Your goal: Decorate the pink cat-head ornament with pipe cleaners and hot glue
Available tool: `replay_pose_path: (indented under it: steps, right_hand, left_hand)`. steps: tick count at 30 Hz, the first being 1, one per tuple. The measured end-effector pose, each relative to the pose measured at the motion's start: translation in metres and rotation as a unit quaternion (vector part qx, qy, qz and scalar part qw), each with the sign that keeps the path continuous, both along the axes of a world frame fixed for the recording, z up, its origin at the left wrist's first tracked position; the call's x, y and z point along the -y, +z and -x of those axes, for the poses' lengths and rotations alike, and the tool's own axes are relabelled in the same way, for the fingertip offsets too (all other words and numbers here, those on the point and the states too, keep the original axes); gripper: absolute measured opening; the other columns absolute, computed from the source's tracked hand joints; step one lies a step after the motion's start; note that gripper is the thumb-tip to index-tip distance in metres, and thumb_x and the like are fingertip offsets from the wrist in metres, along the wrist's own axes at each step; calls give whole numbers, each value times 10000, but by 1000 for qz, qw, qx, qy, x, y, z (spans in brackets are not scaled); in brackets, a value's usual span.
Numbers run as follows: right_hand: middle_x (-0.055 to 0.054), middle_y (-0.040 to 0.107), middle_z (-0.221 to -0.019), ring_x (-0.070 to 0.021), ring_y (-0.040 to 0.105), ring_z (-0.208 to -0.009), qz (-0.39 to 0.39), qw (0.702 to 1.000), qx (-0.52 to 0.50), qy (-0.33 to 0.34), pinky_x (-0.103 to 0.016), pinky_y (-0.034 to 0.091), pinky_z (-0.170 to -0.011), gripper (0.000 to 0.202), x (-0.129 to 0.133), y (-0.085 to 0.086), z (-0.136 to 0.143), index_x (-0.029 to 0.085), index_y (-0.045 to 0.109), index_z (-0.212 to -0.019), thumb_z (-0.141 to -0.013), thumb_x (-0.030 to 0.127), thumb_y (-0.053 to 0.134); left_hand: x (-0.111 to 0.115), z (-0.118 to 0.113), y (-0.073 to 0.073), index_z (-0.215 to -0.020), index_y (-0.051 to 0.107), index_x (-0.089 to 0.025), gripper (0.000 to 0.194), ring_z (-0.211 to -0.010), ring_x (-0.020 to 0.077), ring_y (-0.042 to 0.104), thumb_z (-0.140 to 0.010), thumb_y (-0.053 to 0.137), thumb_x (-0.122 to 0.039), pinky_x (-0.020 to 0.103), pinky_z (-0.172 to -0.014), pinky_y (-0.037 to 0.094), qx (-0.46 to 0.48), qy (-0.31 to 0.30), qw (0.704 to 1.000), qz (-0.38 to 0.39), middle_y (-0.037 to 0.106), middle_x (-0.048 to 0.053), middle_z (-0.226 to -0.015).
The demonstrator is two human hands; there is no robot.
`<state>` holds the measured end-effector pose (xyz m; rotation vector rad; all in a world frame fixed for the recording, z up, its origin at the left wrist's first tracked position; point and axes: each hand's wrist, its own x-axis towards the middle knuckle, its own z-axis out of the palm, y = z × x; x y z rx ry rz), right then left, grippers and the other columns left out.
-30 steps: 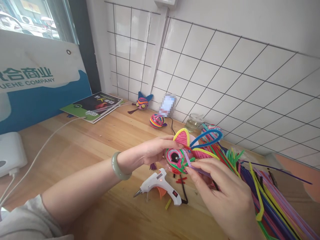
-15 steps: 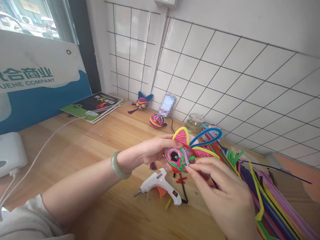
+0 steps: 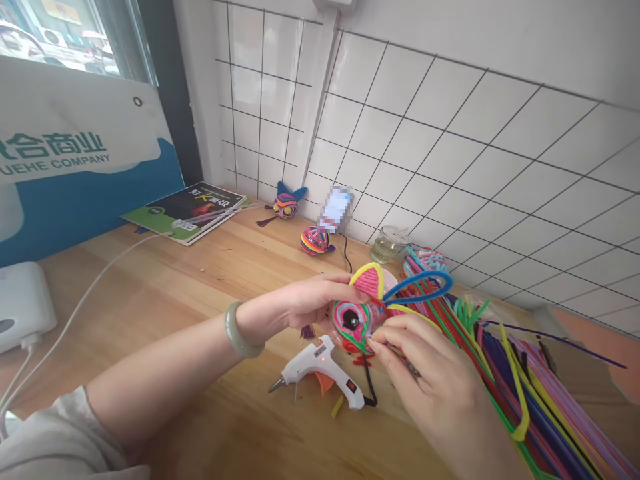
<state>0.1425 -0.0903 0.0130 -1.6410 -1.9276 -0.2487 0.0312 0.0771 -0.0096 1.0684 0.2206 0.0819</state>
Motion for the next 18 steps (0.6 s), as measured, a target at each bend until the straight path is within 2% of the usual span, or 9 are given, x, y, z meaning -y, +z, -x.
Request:
replay_pose_path:
  steps: [3,9,13,18]
  right_hand:
    - [-35,611,-843,-161,609,-794,27,1000,3,10,-288,489,-707,136,1,1,-1,208,578,-868,-916,105,503]
    - [-24,592,-816,-143,602,-752,60,998,4,28,-272,490,-671,160,2,3,-2,198,584,-843,-925,106,483]
    - [-30,608,-844,-144,623,-778,75,996,16,50,-264,516,-698,169,2,7,-5,202,594,-884,-941,122,456]
    - [-32,606,-871,-142,629,-782,100,994,-2,42,-260,523,-687,184,4,9,-8,211,604,-914,-951,145,437]
  left_hand:
    - [1,-1,-3,-920,641,-160,204,-586,143,637,-754,675,-273,222,-483,511,-14,-2,1000,-6,672,36,-767]
    - [3,-3,-7,-951,621,-177,253,-556,119,604,-743,692,-301,207,-481,468,-26,-18,999,-18,642,12,-748]
    - [2,-3,-6,-954,619,-172,265,-565,123,604,-729,695,-290,213,-481,469,-40,-24,999,-19,641,15,-753]
    - [3,-3,-5,-938,618,-172,293,-564,129,605,-723,707,-351,222,-478,469,-43,-33,998,-28,641,13,-747]
